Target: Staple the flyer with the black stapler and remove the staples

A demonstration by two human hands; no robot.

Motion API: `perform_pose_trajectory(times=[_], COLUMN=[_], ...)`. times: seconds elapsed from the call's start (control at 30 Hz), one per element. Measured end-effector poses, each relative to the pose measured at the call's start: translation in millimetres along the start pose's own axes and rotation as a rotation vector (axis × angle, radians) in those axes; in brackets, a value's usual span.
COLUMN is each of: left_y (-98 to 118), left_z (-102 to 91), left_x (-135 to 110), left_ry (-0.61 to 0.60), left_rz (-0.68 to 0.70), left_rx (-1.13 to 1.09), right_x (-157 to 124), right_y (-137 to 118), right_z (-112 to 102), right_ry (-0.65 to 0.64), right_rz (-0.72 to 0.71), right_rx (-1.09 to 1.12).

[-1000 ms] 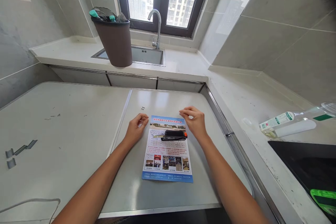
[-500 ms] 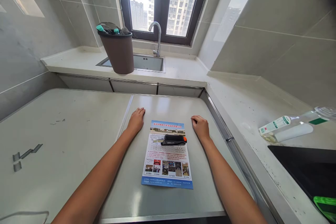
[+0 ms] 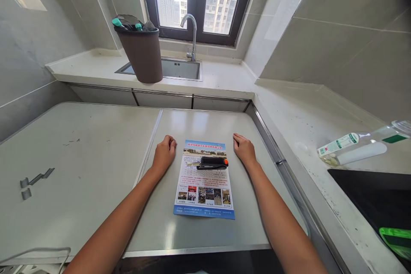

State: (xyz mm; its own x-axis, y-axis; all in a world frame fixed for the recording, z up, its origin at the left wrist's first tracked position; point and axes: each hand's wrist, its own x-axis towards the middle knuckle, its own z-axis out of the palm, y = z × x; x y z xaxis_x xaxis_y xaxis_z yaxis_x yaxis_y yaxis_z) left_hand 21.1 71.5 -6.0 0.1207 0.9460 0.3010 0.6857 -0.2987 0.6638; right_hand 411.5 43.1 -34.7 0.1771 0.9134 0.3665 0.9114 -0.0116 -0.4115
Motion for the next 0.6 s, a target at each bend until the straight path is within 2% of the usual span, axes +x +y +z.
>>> perform_pose_trajectory(times=[0.13, 0.23, 0.4, 0.43, 0.5, 0.6], left_y=[10, 11, 13, 14, 18, 23], left_z=[-5.5, -8.5, -7.2, -6.3, -4.1, -0.7], left_x=[-10, -9, -10, -11, -14, -17], left_ry=[-0.079, -0.098, -0.140, -0.161, -0.199, -0.236], left_rz=[0.003, 0.048, 0.135, 0.152, 0.175, 0.203], left_rx=[-0.278, -0.344, -0.373, -0.381, -0.399, -0.419], right_x=[-1, -1, -1, -3, -10, -29], right_y=[-3, -6, -30, -39, -59, -84], right_z=[0, -2, -22, -29, -43, -55], right_ry=[-0.050, -0.071, 0.027, -0.003, -0.146, -0.279], right_rz=[-0.004, -0.039, -0.078, -0.088, -0.171, -0.412], right_rx=[-0.018, 0.018, 0.178, 0.230, 0.374, 0.583])
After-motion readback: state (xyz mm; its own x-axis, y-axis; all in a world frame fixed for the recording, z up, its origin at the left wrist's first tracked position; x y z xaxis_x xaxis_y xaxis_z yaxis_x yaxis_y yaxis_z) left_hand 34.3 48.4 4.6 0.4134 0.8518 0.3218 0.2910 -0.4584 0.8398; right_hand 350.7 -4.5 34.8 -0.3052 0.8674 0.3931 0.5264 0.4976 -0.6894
